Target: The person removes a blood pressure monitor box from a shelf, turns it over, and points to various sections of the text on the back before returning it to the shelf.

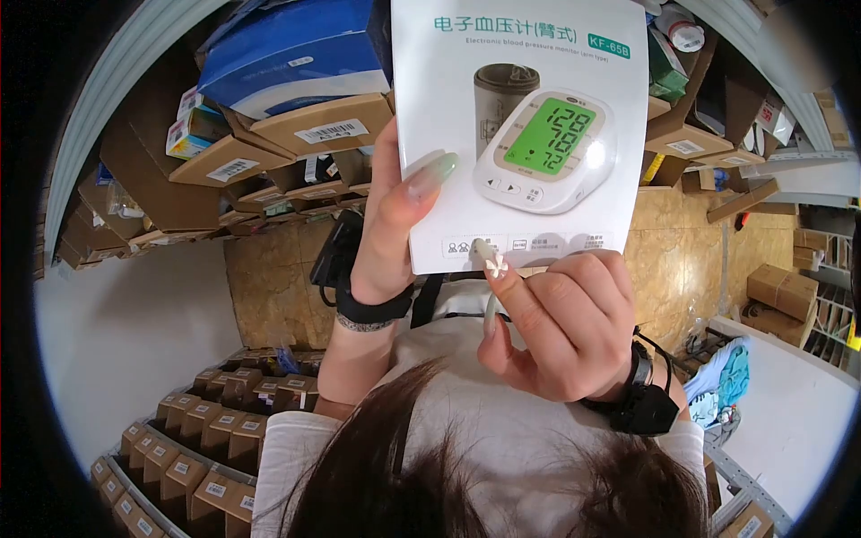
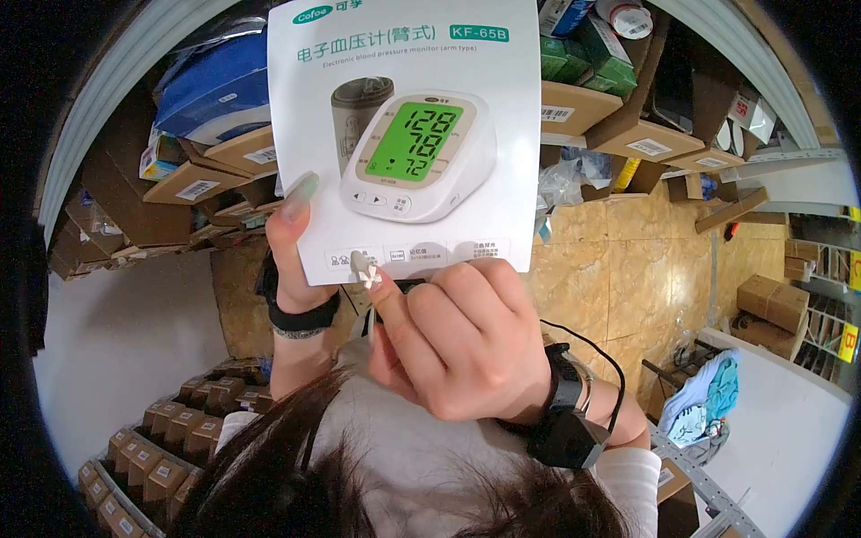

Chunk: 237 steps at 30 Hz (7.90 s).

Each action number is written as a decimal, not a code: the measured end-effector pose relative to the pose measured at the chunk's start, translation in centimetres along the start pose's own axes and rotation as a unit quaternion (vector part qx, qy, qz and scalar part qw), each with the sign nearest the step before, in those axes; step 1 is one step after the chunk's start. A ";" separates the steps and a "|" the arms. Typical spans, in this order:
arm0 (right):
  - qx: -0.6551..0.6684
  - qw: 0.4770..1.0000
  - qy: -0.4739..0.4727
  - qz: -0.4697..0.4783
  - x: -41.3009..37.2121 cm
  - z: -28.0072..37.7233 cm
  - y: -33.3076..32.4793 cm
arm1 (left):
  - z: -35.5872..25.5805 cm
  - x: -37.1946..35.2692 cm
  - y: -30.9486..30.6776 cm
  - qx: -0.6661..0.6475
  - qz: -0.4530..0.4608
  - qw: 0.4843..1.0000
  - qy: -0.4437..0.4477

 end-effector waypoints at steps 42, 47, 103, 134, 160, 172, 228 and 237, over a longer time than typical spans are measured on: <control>-0.062 0.994 0.062 -0.071 -2.5 -1.6 -2.4 | -0.3 0.1 1.1 -0.206 0.094 0.969 0.105; -0.039 0.994 0.043 -0.090 -2.9 -1.5 -3.0 | 0.3 -0.3 0.1 -0.139 0.045 0.986 0.082; 0.696 0.562 0.439 -0.087 -3.5 -4.8 -2.0 | 5.6 -2.3 -2.0 -0.333 0.162 0.929 0.020; 0.613 0.690 0.366 -0.122 1.0 -4.3 -0.9 | -1.9 -2.4 0.7 0.075 0.128 0.987 -0.059; -0.040 0.993 0.015 -0.114 4.1 -1.9 -1.8 | 1.3 -1.8 0.2 0.022 0.083 0.995 0.059; -0.101 0.989 0.086 -0.062 4.0 -1.9 -1.9 | 0.6 -2.1 0.3 0.076 0.077 0.994 -0.032; -0.058 0.984 0.139 -0.092 1.6 -3.0 -3.1 | 0.8 -3.0 0.5 0.108 0.072 0.989 -0.065; 0.036 0.980 0.128 -0.150 1.0 -3.4 -2.5 | 0.6 -3.0 0.7 0.130 0.068 0.988 -0.052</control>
Point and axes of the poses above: each hand's wrist, its own x-axis towards the middle knuckle, its own y-axis out of the palm, z = x × y, the point moved 1 cm from there along x, towards the middle knuckle, and after that the axes turned 6 degrees about x, right-handed, at the moved point
